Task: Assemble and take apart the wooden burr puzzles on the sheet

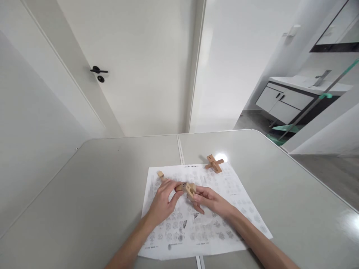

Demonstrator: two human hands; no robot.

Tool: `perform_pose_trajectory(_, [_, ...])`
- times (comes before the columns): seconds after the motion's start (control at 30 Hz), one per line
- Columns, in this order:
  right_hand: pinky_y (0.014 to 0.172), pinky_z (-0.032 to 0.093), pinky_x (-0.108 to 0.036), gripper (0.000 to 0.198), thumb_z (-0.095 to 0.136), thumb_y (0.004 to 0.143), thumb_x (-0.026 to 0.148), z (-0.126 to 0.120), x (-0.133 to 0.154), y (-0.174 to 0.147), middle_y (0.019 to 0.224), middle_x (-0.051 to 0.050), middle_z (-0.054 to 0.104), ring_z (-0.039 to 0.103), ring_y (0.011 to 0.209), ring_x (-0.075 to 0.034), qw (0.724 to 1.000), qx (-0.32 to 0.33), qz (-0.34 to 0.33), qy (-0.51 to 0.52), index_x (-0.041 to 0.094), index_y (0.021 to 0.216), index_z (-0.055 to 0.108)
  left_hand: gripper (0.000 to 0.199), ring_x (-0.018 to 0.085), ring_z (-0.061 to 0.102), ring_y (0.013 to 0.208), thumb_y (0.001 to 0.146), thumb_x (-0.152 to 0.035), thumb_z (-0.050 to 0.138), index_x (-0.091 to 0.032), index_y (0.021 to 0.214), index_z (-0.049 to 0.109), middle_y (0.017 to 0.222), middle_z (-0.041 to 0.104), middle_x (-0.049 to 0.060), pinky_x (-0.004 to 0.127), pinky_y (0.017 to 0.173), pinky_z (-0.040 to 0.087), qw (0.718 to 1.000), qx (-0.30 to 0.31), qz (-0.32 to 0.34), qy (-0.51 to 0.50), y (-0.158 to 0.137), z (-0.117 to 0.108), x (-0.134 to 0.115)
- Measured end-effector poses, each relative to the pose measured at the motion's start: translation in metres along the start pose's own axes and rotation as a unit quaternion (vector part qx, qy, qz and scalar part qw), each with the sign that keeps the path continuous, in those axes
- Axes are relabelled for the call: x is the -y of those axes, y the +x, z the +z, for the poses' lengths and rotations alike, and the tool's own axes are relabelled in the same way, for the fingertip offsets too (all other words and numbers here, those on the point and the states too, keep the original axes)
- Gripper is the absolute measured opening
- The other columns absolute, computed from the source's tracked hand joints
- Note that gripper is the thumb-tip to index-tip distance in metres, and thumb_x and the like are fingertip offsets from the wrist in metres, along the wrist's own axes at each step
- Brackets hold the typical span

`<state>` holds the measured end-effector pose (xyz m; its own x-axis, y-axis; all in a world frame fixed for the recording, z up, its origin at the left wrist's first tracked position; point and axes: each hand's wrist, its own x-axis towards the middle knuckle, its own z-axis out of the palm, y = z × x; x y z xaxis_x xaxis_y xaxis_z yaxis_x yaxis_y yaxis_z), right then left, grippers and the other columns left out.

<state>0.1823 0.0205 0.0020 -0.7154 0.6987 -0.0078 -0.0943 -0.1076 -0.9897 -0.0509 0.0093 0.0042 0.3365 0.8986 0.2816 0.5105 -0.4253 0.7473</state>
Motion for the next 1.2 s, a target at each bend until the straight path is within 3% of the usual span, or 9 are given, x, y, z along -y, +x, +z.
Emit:
perform_pose_trajectory(0.17, [0.064,0.042,-0.03,0.048,0.055,0.1,0.063,-0.005,0.002,-0.002,0.064,0.006,0.048,0.045,0.055,-0.012,0.999,0.039,0.005,-0.006,0.019,0.114,0.066,0.021,0.024,0.06,0.088,0.105,-0.038,0.051,-0.023,0.108,0.065,0.089,0.066,0.006,0.037,0.083,0.051,1.0,-0.016,0.021,0.013,-0.002,0.001,0.0])
perform_pose_trajectory(0.33, [0.056,0.037,-0.027,0.039,0.064,0.097,0.057,0.009,-0.01,0.0,0.066,0.006,0.043,0.038,0.056,-0.011,0.999,-0.037,-0.007,-0.017,0.021,0.113,0.065,0.017,0.023,0.062,0.084,0.102,-0.034,0.054,-0.025,0.108,0.067,0.085,0.067,0.004,0.039,0.084,0.051,0.995,-0.073,0.034,0.057,-0.002,0.004,0.006])
perform_pose_trajectory(0.43, [0.052,0.035,-0.026,0.035,0.065,0.097,0.054,0.021,-0.019,0.002,0.063,0.006,0.045,0.039,0.054,-0.011,0.999,-0.033,-0.014,-0.022,0.021,0.109,0.066,0.014,0.022,0.063,0.079,0.099,-0.036,0.059,-0.025,0.095,0.067,0.079,0.067,0.002,0.038,0.083,0.052,0.987,-0.118,0.024,0.11,0.002,-0.003,0.01])
perform_pose_trajectory(0.53, [0.053,0.037,-0.026,0.035,0.063,0.098,0.054,0.024,-0.021,0.004,0.064,0.005,0.045,0.041,0.056,-0.012,0.995,-0.082,-0.027,-0.057,0.021,0.108,0.066,0.015,0.021,0.065,0.074,0.093,-0.036,0.065,-0.025,0.083,0.063,0.073,0.068,0.001,0.037,0.082,0.051,0.968,-0.171,0.025,0.182,0.006,-0.02,0.019])
perform_pose_trajectory(0.63, [0.055,0.035,-0.027,0.032,0.062,0.099,0.053,0.02,-0.017,0.005,0.066,0.004,0.046,0.041,0.06,-0.014,0.979,-0.164,-0.028,-0.118,0.021,0.098,0.064,0.019,0.02,0.065,0.069,0.089,-0.036,0.068,-0.024,0.078,0.059,0.069,0.066,0.0,0.037,0.082,0.05,0.929,-0.259,0.013,0.266,0.006,-0.044,0.034])
perform_pose_trajectory(0.73, [0.055,0.034,-0.028,0.031,0.062,0.098,0.051,0.018,-0.018,0.006,0.066,0.003,0.046,0.041,0.061,-0.015,0.963,-0.215,-0.023,-0.159,0.022,0.089,0.059,0.024,0.019,0.062,0.062,0.088,-0.036,0.066,-0.024,0.072,0.054,0.061,0.062,-0.002,0.033,0.073,0.048,0.9,-0.283,-0.032,0.33,0.003,-0.06,0.049])
perform_pose_trajectory(0.97, [0.055,0.037,-0.027,0.024,0.062,0.097,0.044,0.02,-0.032,0.009,0.067,0.002,0.053,0.046,0.059,-0.015,0.936,-0.242,-0.015,-0.254,0.022,0.088,0.059,0.03,0.015,0.052,0.048,0.084,-0.043,0.06,-0.023,0.066,0.048,0.052,0.055,-0.003,0.027,0.052,0.028,0.891,-0.166,-0.134,0.401,-0.003,-0.057,0.06])
perform_pose_trajectory(1.1, [0.055,0.038,-0.026,0.024,0.06,0.096,0.042,0.024,-0.025,0.017,0.066,0.002,0.056,0.049,0.058,-0.015,0.918,-0.277,0.006,-0.285,0.022,0.084,0.057,0.027,0.017,0.055,0.05,0.082,-0.045,0.06,-0.023,0.069,0.051,0.056,0.057,-0.003,0.027,0.052,0.028,0.9,-0.07,-0.177,0.393,-0.002,-0.054,0.047])
perform_pose_trajectory(1.2, [0.057,0.039,-0.026,0.021,0.06,0.094,0.039,0.028,-0.015,0.03,0.066,0.002,0.06,0.054,0.059,-0.016,0.9,-0.282,0.02,-0.331,0.022,0.082,0.055,0.028,0.016,0.057,0.052,0.079,-0.048,0.063,-0.024,0.072,0.051,0.058,0.058,-0.004,0.027,0.053,0.032,0.912,-0.037,-0.166,0.374,-0.002,-0.053,0.038])
